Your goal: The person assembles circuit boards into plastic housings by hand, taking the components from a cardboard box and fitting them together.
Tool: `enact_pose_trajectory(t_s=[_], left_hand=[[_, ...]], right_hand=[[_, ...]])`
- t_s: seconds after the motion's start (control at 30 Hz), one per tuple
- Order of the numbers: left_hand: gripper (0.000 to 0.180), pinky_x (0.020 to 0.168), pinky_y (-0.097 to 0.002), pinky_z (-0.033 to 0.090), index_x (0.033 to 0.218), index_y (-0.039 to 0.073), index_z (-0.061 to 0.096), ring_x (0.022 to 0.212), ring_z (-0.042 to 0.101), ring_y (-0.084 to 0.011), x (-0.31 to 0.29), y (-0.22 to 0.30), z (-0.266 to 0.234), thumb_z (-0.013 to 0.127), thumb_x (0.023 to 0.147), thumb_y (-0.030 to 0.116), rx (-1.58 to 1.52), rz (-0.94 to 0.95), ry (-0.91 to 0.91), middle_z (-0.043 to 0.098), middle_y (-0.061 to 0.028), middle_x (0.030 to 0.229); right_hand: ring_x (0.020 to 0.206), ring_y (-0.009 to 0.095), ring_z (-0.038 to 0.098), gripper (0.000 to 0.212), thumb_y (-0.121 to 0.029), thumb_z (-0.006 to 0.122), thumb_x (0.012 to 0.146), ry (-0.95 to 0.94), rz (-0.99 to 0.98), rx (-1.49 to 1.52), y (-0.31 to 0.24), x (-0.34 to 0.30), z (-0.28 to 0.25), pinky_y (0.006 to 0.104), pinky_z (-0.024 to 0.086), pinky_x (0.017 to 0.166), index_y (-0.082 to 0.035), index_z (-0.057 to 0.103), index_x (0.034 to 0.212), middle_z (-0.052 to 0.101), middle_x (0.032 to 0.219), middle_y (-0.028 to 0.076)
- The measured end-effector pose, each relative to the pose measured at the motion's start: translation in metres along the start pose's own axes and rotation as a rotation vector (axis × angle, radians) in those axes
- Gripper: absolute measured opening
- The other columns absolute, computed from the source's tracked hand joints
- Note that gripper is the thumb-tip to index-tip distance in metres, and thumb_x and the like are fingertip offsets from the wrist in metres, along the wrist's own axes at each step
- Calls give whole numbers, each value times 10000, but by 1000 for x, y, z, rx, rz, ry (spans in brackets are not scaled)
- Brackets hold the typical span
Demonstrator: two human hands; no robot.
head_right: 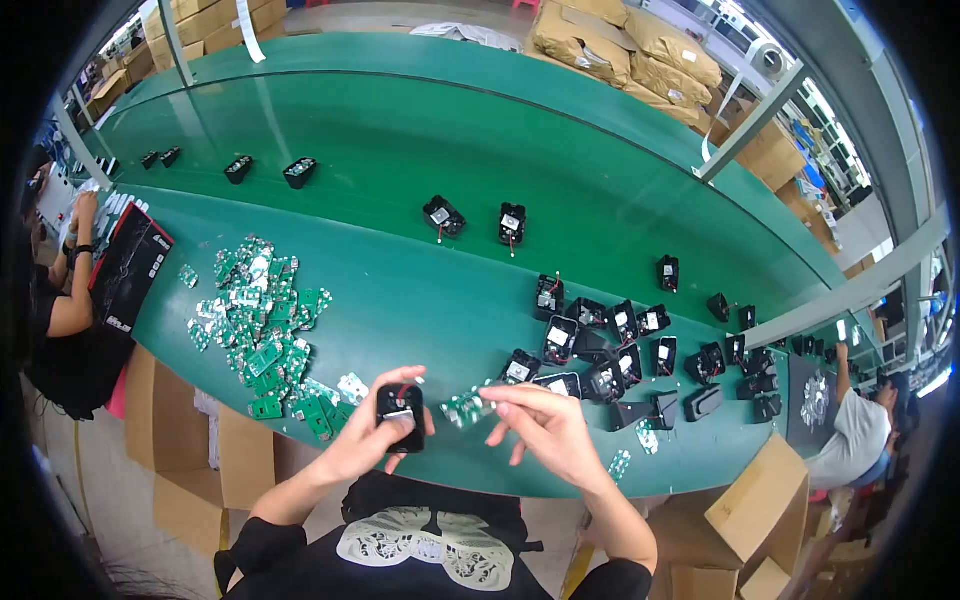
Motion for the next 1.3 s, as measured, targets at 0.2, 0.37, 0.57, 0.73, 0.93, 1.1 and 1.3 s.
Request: enact_pose_trajectory(t_s=[0.2,0.37,0.57,0.73,0.93,1.1,1.3], left_hand=[[470,671,-265,456,1264,56,301,755,535,-143,1,19,27,454,822,19,384,208,51,535,-103,962],[432,620,-351,456,1196,44,336,656,595,-263,0,19,38,479,789,27,621,171,75,576,-140,784],[355,683,-350,481,1098,-6,383,760,623,-289,1,23,48,486,758,-9,746,248,-1,597,-180,884],[345,689,-361,484,1084,-10,388,772,627,-303,1,27,52,491,755,-14,738,308,-11,597,-186,896],[327,687,-356,483,1073,-4,377,780,623,-305,3,22,49,490,766,-10,726,280,-23,591,-177,890],[338,648,-405,476,1085,15,368,767,612,-356,4,17,46,497,772,17,693,249,-38,599,-182,913],[351,664,-398,473,1107,15,353,763,613,-350,6,14,44,486,783,30,623,266,-65,593,-186,897]], right_hand=[[611,201,606,287,67,519,788,132,-173,257,-4,-25,-22,290,527,417,48,480,1072,564,812,111],[742,170,613,229,-16,566,826,-95,-45,590,13,-22,-16,297,562,573,31,545,1050,606,939,127],[765,156,599,302,-139,546,868,-140,64,485,6,-22,0,288,562,592,57,549,1098,596,951,111],[716,132,596,286,-116,564,855,-185,91,531,14,-22,8,287,559,581,56,557,1084,599,915,96],[584,121,573,221,-10,605,797,-69,38,543,14,-20,0,290,549,509,53,588,1009,598,773,85],[535,106,541,200,-9,617,788,-22,56,555,16,-17,-3,286,536,487,56,587,974,599,766,86],[535,101,538,221,-5,622,783,-40,52,552,16,-16,-1,269,520,470,59,583,991,610,790,96]])
Point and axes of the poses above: each hand's wrist, its own x-axis towards the middle knuckle, its own z-axis out of the palm, y = z × x, the point moved 10 cm from there along x, towards the middle knuckle
